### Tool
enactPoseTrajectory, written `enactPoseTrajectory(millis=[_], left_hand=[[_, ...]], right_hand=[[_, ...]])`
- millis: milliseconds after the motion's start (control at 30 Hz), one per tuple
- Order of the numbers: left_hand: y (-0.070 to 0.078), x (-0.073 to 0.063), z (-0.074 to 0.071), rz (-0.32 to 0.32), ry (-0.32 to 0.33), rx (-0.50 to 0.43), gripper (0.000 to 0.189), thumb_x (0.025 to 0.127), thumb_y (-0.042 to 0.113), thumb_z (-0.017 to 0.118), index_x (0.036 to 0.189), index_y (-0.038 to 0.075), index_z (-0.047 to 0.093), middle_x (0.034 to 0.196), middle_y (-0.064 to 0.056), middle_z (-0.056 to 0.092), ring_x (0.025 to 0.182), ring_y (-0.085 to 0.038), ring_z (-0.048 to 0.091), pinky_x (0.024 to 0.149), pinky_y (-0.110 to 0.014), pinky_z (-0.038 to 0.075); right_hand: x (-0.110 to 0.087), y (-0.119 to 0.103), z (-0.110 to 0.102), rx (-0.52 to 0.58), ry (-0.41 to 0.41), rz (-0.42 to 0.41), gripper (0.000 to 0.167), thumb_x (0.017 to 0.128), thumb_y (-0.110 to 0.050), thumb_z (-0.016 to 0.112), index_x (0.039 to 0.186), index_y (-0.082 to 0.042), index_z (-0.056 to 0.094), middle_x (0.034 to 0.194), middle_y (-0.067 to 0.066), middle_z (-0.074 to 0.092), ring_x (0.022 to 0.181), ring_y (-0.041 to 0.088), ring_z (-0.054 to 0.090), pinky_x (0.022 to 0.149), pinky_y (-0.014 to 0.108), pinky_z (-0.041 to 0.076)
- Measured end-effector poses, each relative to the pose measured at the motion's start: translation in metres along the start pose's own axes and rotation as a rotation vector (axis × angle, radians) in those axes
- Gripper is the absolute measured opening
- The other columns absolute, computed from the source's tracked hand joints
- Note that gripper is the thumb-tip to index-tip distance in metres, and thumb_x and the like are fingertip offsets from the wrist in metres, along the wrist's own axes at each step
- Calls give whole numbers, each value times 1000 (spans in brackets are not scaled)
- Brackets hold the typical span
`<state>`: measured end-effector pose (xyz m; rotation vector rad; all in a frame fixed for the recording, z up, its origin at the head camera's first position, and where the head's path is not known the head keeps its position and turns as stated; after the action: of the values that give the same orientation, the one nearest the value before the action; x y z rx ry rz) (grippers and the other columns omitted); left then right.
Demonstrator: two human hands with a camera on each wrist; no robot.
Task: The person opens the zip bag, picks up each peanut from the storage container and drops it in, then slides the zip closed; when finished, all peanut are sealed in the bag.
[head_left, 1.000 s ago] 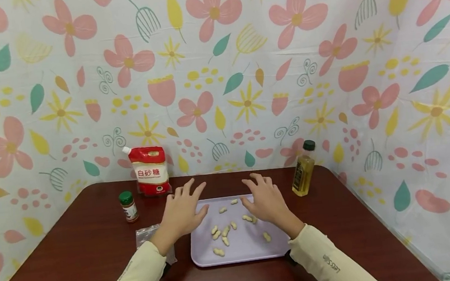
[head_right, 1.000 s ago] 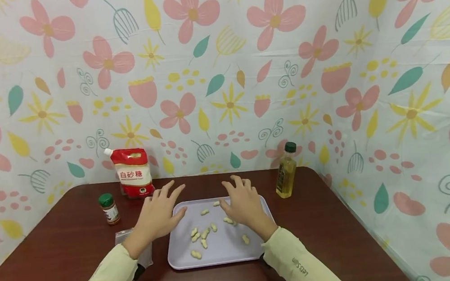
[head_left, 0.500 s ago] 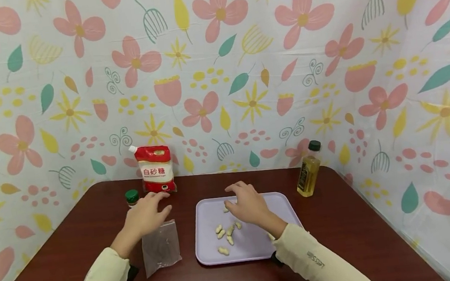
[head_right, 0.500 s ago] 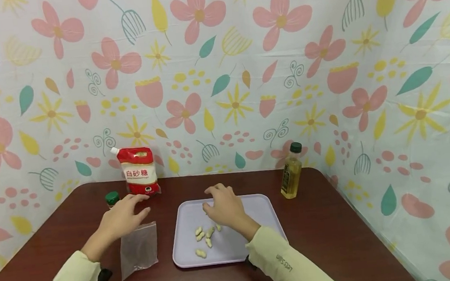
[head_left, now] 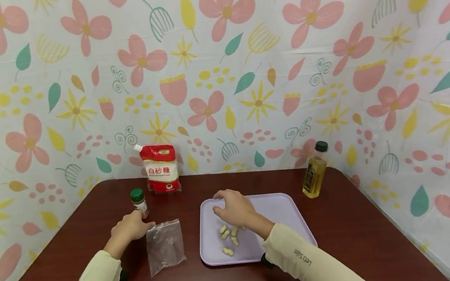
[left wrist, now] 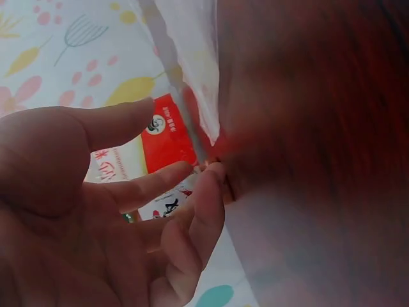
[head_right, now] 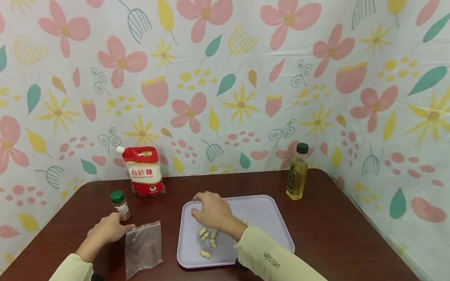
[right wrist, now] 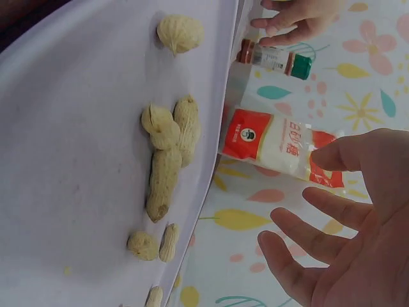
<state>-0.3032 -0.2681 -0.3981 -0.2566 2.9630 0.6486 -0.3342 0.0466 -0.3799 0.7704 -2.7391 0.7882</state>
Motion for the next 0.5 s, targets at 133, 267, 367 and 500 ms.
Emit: enactPoseTrajectory(millis=[133,267,367,500], left_hand=[[3,5,2,-29,-19,8,47,87,38,73,110,-2,60,97,-17,63,82,-32,59,68,-51,46],[3,8,2,-49,-29,27,47,86,35,74,113,-1,60,103,-18,63,87,-36,60,73,-54,46],[1,9,3,-48,-22,25,47,85,30,75,118,0,59,107,-20,63,89,-38,60,74,-57,46],[-1,10,7,-55,-9,13,48,83,30,78,115,0,59,103,-20,62,87,-37,59,74,-57,45]], right_hand=[[-2,-1,-2,7,4,-8,29,90,-26,69,116,-15,71,119,3,68,109,23,64,75,41,53],[-3,-1,-3,10,-5,-16,29,90,-26,68,116,-14,70,119,4,68,109,24,64,75,41,53],[-4,-1,-3,14,-14,-16,30,90,-26,68,117,-14,70,120,4,68,110,25,63,75,41,53],[-6,-1,-6,9,-11,-11,29,90,-26,68,117,-14,70,120,4,68,110,25,63,77,42,53]])
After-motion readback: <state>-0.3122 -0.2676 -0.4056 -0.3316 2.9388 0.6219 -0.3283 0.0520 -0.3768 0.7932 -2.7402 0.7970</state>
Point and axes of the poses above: each hand's wrist, its own x-axis towards the middle knuckle, its own z-axis out of the palm, y = z × x, the point moved 1 cm from there along x, towards the middle knuckle
